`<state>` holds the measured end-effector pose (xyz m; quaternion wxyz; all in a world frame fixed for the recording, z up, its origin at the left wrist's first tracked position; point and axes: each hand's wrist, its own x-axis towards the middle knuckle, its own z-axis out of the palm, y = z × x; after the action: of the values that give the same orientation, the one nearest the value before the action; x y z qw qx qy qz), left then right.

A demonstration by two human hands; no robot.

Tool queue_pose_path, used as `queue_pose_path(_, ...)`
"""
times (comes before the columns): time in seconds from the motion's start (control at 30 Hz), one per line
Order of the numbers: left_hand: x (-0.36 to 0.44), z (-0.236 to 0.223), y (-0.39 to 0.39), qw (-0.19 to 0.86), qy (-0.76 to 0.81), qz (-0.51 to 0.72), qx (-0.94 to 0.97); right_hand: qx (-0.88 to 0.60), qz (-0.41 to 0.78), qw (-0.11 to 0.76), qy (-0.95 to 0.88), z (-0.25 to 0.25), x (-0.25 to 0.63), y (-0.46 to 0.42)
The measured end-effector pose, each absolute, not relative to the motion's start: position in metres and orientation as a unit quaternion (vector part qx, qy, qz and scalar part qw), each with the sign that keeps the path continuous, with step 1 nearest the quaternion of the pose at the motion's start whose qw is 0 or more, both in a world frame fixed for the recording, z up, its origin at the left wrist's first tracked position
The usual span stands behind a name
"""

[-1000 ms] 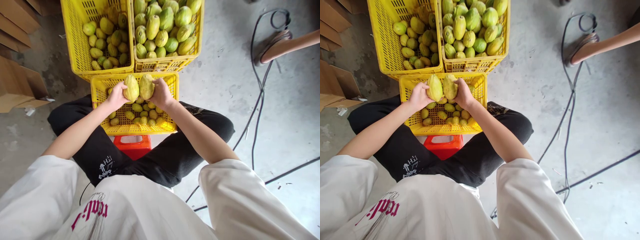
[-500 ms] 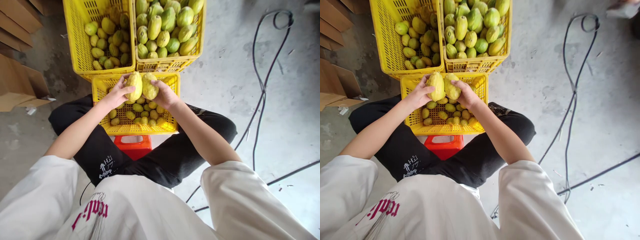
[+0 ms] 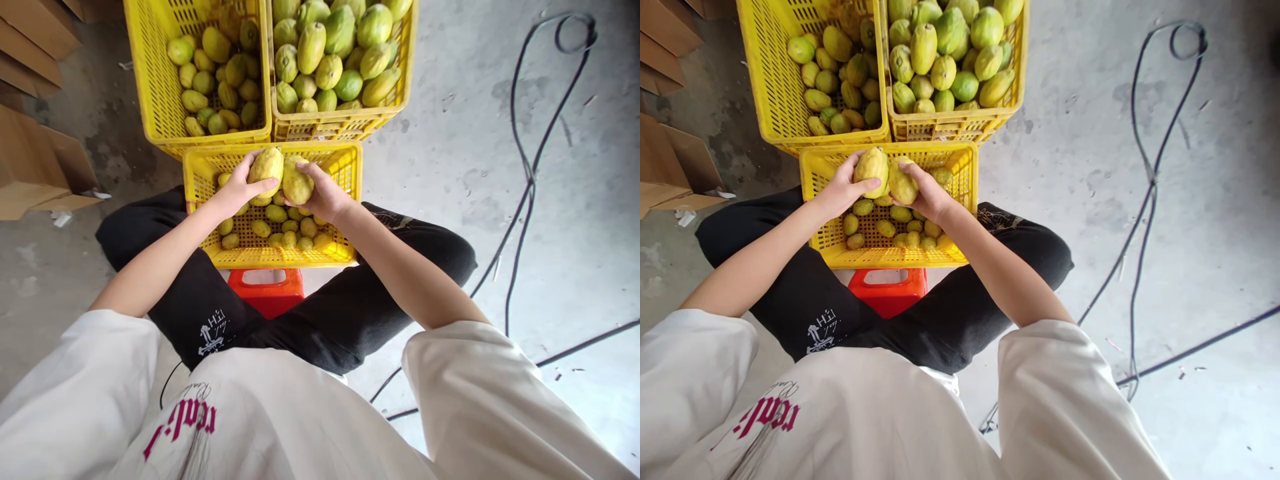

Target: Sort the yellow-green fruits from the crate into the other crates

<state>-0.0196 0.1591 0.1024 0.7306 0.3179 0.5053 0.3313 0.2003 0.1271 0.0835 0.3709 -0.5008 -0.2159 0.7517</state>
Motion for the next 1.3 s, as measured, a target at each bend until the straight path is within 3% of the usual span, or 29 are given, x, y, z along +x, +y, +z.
queue_pose_path(0.3,-0.019,0.110,0.169,0.755,0.524,0.301,0.254,-0.468,0.779,0.367,-0.196,0.078,0.210,0.136)
queue_pose_path(0.73,-0.032,0.086,0.174,0.722,0.504,0.299,0.369,-0.429,0.776,0.363,-0.286,0.076,0.223,0.138)
queue_pose_path(1.3,-0.030,0.090,0.165,0.750,0.526,0.247,0.317,-0.483,0.761,0.326,-0.285,0.068,0.229,0.137)
